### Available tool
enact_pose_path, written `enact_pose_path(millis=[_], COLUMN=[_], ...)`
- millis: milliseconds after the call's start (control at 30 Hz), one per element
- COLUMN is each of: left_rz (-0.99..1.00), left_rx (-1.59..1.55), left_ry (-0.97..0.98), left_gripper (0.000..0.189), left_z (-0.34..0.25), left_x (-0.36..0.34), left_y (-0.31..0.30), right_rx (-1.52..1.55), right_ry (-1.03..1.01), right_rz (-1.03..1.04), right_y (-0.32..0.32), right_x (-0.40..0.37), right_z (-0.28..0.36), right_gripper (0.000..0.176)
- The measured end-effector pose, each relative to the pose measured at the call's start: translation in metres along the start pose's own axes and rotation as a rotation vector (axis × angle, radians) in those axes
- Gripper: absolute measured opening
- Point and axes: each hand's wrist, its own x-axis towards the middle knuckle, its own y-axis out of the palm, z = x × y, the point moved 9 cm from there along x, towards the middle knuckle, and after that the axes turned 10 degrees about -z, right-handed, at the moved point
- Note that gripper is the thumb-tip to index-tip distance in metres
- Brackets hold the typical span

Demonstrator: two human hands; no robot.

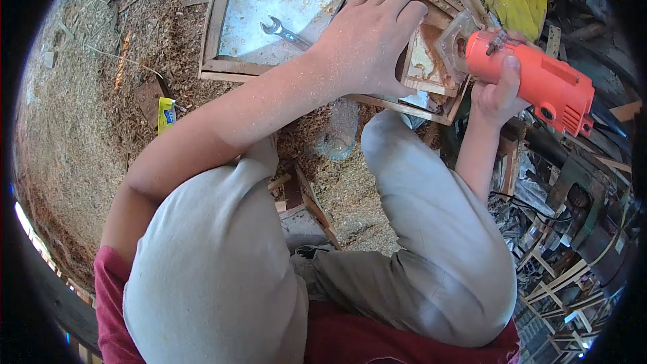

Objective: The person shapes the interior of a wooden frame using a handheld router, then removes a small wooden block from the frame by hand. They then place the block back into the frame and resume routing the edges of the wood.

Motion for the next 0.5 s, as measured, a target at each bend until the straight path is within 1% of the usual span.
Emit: enact_pose_path(millis=[67,167,367,500], left_rz=[0.011,0.012,0.037,0.038], left_rx=[-0.004,-0.004,0.017,0.036], left_ry=[-0.007,-0.009,-0.007,-0.007], left_gripper=[0.105,0.105,0.105,0.106], left_z=[0.0,0.0,0.0,0.001], left_x=[0.0,0.0,0.001,0.001], left_y=[0.001,0.0,0.001,0.002], right_rx=[0.008,-0.023,-0.001,-0.017], right_ry=[-0.005,0.019,-0.027,-0.021], right_rz=[-0.02,0.01,-0.019,0.019], right_y=[-0.003,0.003,0.006,0.011], right_x=[0.002,0.002,0.005,0.006], right_z=[-0.006,-0.003,-0.003,-0.003], right_gripper=[0.052,0.051,0.052,0.052])
